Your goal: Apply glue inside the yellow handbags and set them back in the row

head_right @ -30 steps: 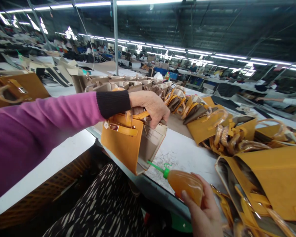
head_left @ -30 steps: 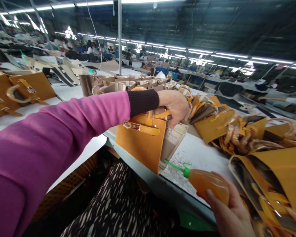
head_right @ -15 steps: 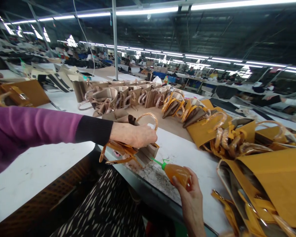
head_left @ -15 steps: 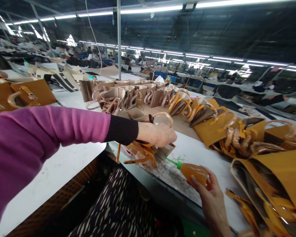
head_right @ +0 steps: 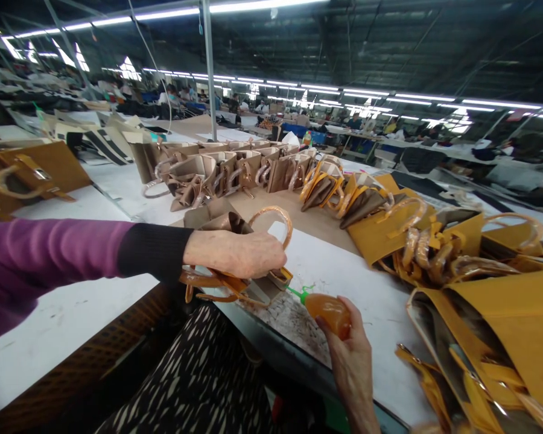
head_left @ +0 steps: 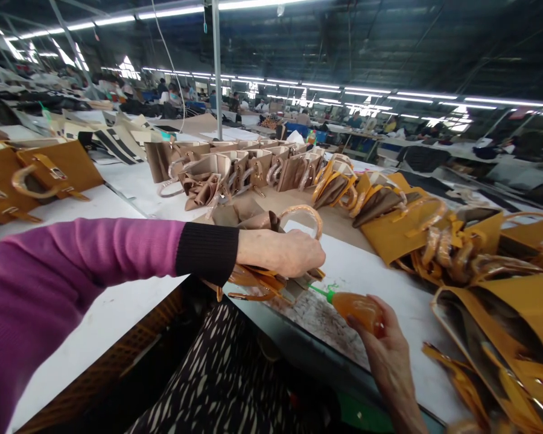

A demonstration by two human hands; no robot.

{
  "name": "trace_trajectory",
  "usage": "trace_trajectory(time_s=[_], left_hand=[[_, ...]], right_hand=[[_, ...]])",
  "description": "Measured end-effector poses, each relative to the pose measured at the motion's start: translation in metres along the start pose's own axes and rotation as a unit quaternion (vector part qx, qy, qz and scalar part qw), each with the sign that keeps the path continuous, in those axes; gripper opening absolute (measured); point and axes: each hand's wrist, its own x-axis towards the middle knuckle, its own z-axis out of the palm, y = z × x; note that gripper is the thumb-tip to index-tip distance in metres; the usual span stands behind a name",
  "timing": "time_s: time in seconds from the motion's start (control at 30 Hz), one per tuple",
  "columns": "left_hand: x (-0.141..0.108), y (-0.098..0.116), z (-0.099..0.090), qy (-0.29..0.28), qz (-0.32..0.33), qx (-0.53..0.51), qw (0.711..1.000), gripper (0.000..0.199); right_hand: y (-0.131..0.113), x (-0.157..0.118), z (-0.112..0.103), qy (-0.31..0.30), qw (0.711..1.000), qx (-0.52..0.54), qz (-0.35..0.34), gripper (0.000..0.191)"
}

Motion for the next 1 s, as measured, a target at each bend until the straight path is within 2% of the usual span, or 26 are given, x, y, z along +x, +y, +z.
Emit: trace_trajectory(time_s=[0.07, 0.13, 0.33, 0.57, 0.63, 0.8, 1.0], left_hand=[[-0.004, 0.004, -0.001, -0.043, 0.013, 0.043, 0.998, 0.017], [-0.008, 0.006, -0.001, -0.056, 0.022, 0.064, 0.996, 0.017], [-0.027, 0.007, -0.001, -0.038, 0.025, 0.05, 0.998, 0.018], [-0.051, 0.003, 0.007, 0.021, 0.056, -0.022, 0.998, 0.022], [-0.05, 0.003, 0.008, 0.012, 0.053, -0.023, 0.998, 0.022], [-0.044, 0.009, 0.004, -0.063, 0.025, 0.008, 0.998, 0.022], [-0.052, 0.007, 0.008, -0.025, 0.041, -0.013, 0.999, 0.024]], right_hand=[[-0.002, 0.0, 0.0, -0.005, 1.0, 0.0, 0.001, 0.074], [-0.003, 0.001, 0.0, -0.007, 1.0, -0.001, 0.007, 0.073], [-0.003, 0.001, -0.003, -0.018, 0.999, 0.017, 0.04, 0.073], [-0.005, -0.005, -0.006, -0.042, 0.995, 0.051, 0.071, 0.072], [-0.005, -0.007, -0.006, -0.053, 0.993, 0.07, 0.08, 0.072], [-0.001, -0.009, -0.008, -0.076, 0.984, 0.117, 0.107, 0.07], [0.011, -0.008, -0.01, -0.07, 0.977, 0.153, 0.133, 0.068]])
